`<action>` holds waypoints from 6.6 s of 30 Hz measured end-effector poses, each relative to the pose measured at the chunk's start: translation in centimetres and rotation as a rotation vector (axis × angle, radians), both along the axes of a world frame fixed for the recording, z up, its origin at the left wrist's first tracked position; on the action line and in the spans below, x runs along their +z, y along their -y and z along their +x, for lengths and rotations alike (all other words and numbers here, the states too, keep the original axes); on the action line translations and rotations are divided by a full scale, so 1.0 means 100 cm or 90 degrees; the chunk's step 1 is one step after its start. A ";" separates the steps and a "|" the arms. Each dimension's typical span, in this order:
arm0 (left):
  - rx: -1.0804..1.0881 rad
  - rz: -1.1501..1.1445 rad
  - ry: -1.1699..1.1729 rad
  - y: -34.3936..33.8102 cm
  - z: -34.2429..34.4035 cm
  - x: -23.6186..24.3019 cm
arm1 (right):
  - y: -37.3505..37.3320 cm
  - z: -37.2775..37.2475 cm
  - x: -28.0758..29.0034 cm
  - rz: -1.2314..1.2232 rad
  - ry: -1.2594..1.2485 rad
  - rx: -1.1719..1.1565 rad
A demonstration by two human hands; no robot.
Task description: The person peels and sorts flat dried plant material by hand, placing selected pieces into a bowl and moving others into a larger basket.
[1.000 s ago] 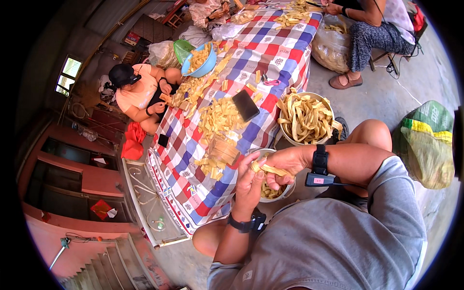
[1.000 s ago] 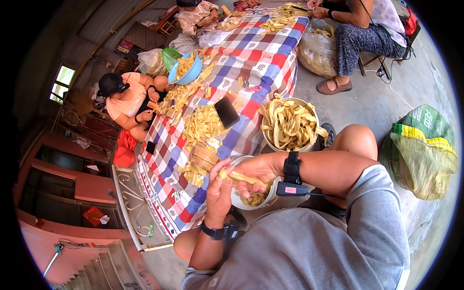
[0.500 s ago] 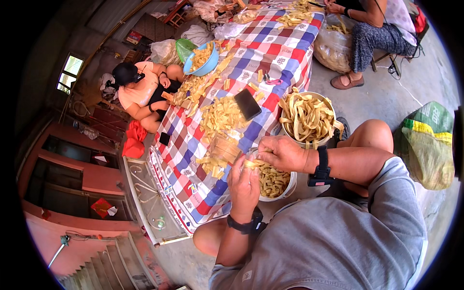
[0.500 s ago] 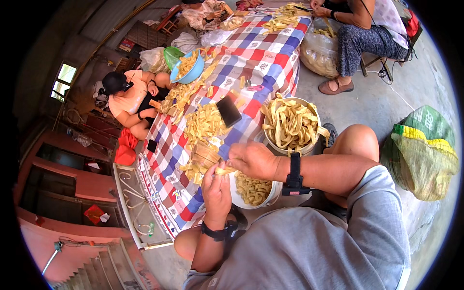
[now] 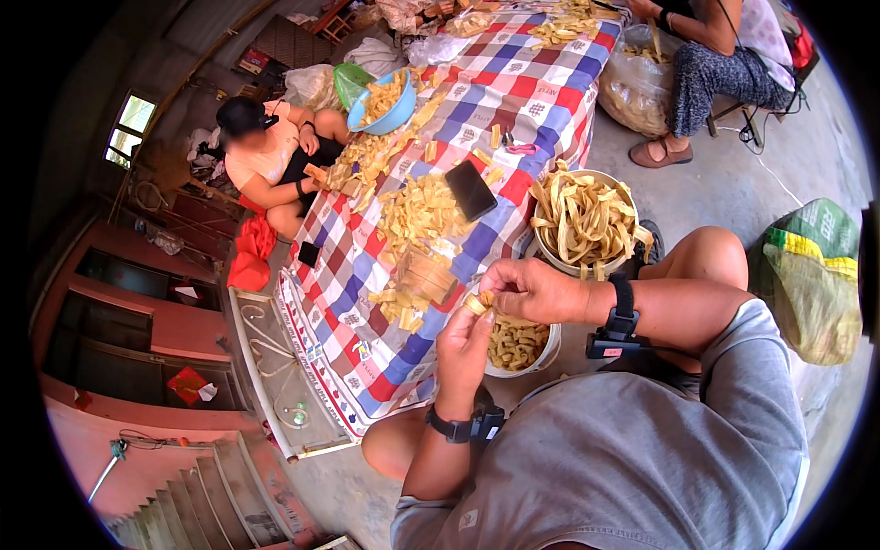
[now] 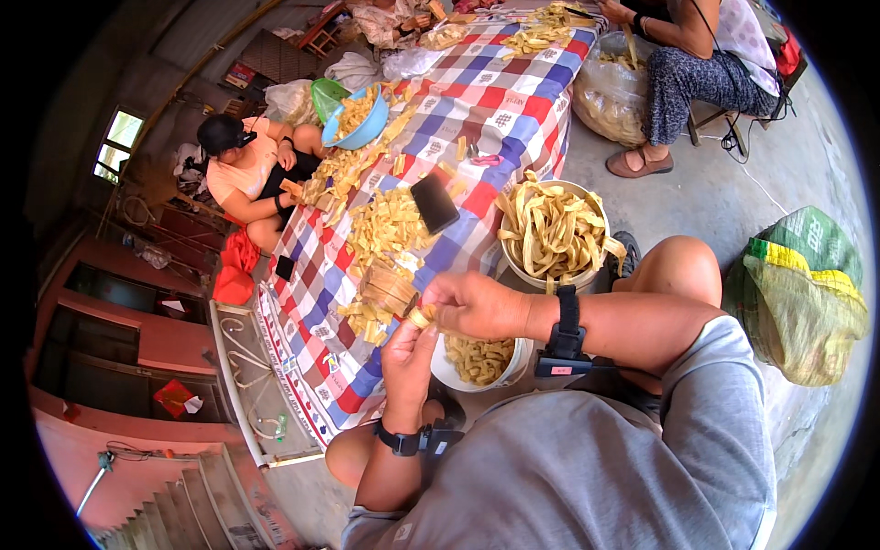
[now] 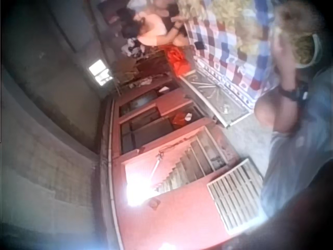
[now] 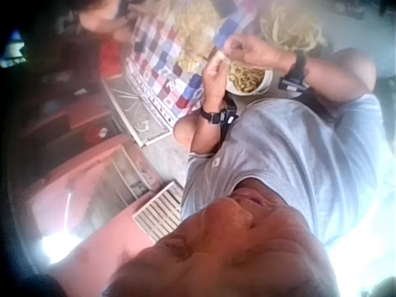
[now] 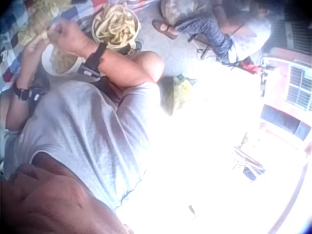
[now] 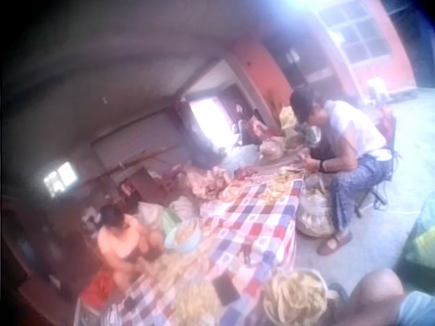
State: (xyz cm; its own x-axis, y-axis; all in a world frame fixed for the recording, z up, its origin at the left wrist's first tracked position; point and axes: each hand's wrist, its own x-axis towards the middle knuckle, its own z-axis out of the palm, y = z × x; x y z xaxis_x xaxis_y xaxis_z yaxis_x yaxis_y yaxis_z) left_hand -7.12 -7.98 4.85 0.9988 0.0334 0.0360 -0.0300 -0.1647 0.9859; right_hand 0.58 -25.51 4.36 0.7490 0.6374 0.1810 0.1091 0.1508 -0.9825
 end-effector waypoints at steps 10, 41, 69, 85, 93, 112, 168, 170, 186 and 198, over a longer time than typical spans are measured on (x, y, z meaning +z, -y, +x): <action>-0.011 -0.024 -0.025 0.000 0.001 -0.016 | 0.005 0.014 -0.007 -0.034 0.244 -0.014; -0.088 -0.231 -0.120 -0.006 -0.001 0.005 | 0.009 0.016 -0.009 -0.095 0.092 0.137; -0.098 0.004 -0.148 -0.002 0.004 -0.009 | 0.004 0.023 -0.015 -0.167 0.273 0.044; 0.035 -0.329 -0.057 -0.022 0.019 -0.014 | 0.002 0.023 -0.013 -0.149 0.129 0.071; -0.007 -0.444 -0.113 -0.034 0.023 0.001 | 0.000 0.024 0.002 -0.159 -0.009 0.136; -0.137 -0.095 -0.210 -0.068 0.058 -0.009 | -0.040 0.029 0.000 -0.231 0.184 0.142; 0.254 0.122 -0.092 -0.154 0.099 -0.111 | -0.159 0.106 -0.084 -0.377 0.314 -0.075; 0.256 0.041 -0.174 -0.154 0.098 -0.109 | -0.153 0.109 -0.093 -0.384 0.288 -0.077; -0.158 -0.138 -0.172 -0.109 0.072 -0.055 | -0.120 0.083 -0.039 -0.040 -0.273 0.094; -0.105 -0.418 -0.172 -0.090 0.065 -0.026 | -0.100 0.107 -0.036 -0.060 -0.071 -0.037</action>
State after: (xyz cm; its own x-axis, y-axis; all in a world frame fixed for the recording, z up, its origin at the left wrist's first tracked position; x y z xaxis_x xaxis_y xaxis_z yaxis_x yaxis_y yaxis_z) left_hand -0.60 0.98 2.22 0.9639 -0.1881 -0.1884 0.2550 0.4486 0.8566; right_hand 11.23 -15.47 0.75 0.7973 0.6026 0.0356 0.0040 0.0537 -0.9986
